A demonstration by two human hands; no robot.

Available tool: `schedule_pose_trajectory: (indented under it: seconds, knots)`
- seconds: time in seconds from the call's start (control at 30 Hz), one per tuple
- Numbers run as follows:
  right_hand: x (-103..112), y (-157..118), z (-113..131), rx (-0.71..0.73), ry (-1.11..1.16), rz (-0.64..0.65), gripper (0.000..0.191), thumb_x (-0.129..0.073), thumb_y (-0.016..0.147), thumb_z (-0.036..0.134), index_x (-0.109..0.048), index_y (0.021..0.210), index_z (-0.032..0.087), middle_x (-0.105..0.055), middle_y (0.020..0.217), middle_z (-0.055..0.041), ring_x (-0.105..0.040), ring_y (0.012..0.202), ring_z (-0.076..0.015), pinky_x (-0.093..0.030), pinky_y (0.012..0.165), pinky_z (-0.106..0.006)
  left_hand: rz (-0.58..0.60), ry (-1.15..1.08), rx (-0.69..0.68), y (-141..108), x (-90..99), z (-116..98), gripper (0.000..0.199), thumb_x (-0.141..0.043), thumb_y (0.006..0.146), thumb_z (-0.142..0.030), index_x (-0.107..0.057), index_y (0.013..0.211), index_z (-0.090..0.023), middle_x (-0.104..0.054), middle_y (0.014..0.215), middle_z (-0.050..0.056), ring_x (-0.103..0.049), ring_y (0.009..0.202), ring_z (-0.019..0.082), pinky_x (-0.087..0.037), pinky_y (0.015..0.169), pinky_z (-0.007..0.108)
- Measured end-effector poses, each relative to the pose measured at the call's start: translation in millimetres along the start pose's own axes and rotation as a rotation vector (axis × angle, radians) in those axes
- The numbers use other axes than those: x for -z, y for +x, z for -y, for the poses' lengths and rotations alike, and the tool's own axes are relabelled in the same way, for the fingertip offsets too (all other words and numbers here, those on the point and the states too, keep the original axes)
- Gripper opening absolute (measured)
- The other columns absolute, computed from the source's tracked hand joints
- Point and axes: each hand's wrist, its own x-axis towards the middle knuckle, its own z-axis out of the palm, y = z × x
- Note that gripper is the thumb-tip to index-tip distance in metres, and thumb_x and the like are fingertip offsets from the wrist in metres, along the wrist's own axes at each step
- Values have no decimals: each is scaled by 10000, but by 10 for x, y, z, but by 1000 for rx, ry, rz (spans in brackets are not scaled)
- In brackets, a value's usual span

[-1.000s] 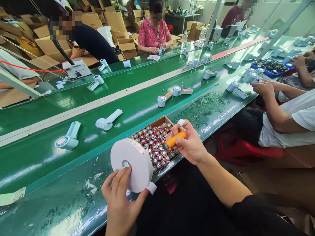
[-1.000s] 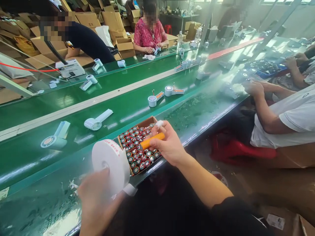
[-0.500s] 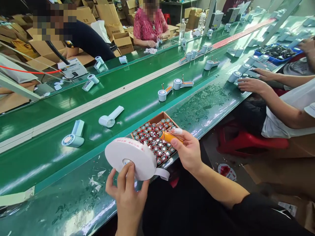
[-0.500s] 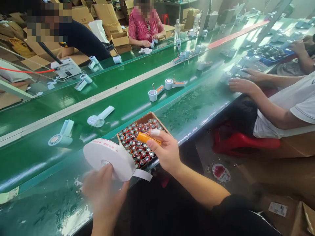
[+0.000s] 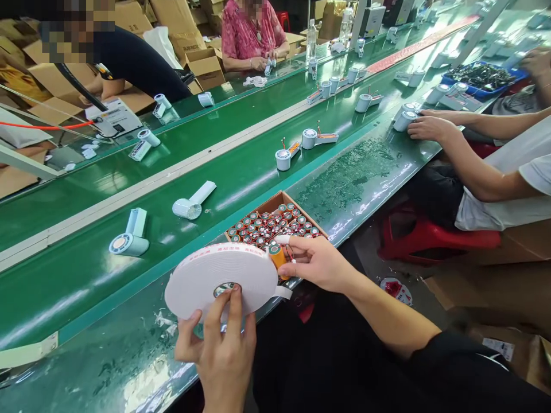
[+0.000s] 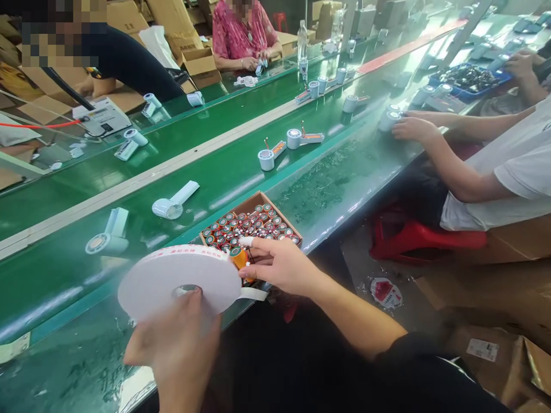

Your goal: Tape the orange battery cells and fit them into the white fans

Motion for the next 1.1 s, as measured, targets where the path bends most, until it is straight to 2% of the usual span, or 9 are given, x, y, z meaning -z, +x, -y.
schedule_pose_trajectory:
  seconds: [0.07,0.17,0.33,0.47,0.63,0.8,0.97,1.03,1.1]
  knots:
    - [58,80,35,-54,50,5,647,-938,750,320,-697,1338,200,-773,1045,-35,-753,1015,-259,-651,947,-387,42,15,5,-11,26,-66,728,-664,894,-339,-415,1578,-323,-685,1268,133,-580,1142,403,-332,1115,680]
    - [-30,155,18,11,194,-159,582,-949,733,351,-714,1241,193,-773,1035,-50,-752,983,-253,-663,880,-353,-22,99,-42,-3,58,-197,799,-679,898,-445,-361,1615,-288,-696,1202,155,-575,1086,400,-343,1084,691]
    - [-444,64,-155,152,540,-450,574,-934,777,405,-667,1256,237,-744,1148,-79,-730,1062,-266,-645,952,-404,-67,83,-58,-12,24,-283,994,-748,839,-551,-284,1648,-207,-670,1234,204,-548,1146,423,-413,1044,670]
    - [-521,8,-217,159,534,-498,482,-953,751,355,-717,1153,233,-748,1134,-62,-719,1076,-236,-628,976,-344,-54,-3,12,19,58,-388,955,-738,871,-506,-247,1655,-272,-666,1240,173,-576,1167,407,-454,1023,628]
    - [-23,276,163,160,432,-294,397,-1016,637,271,-796,961,200,-772,948,-33,-741,857,-190,-652,793,-244,-172,-179,-11,155,285,-298,812,-834,826,-410,-476,1539,-261,-712,1033,101,-622,1080,349,-465,1023,537]
    - [731,372,512,447,410,-543,334,-990,748,328,-797,1011,257,-748,1134,-8,-711,1063,-125,-599,939,-138,-178,-73,403,-138,255,581,660,-732,850,-608,-635,1379,-224,-686,1179,132,-512,1336,367,-406,1166,527]
    - [1190,-134,101,206,348,-654,488,-1028,671,361,-802,1090,254,-749,1144,-46,-734,1049,-180,-626,897,-150,12,-49,662,-644,47,1166,789,-537,841,-724,-545,1473,-251,-593,1384,151,-484,1379,425,-347,1221,645]
    - [1291,-282,-99,107,352,-685,519,-1036,647,352,-801,1094,236,-756,1121,-60,-750,1004,-195,-641,863,-168,-7,-111,650,-532,18,1167,806,-590,813,-722,-433,1538,-408,-502,1514,64,-457,1421,417,-335,1240,654]
    - [1353,-313,-195,68,363,-704,516,-1033,651,340,-798,1095,224,-754,1135,-72,-753,992,-198,-644,849,-174,-23,-209,583,-115,-12,1128,715,-604,822,-704,-423,1491,-528,-514,1507,-29,-479,1414,379,-404,1211,631]
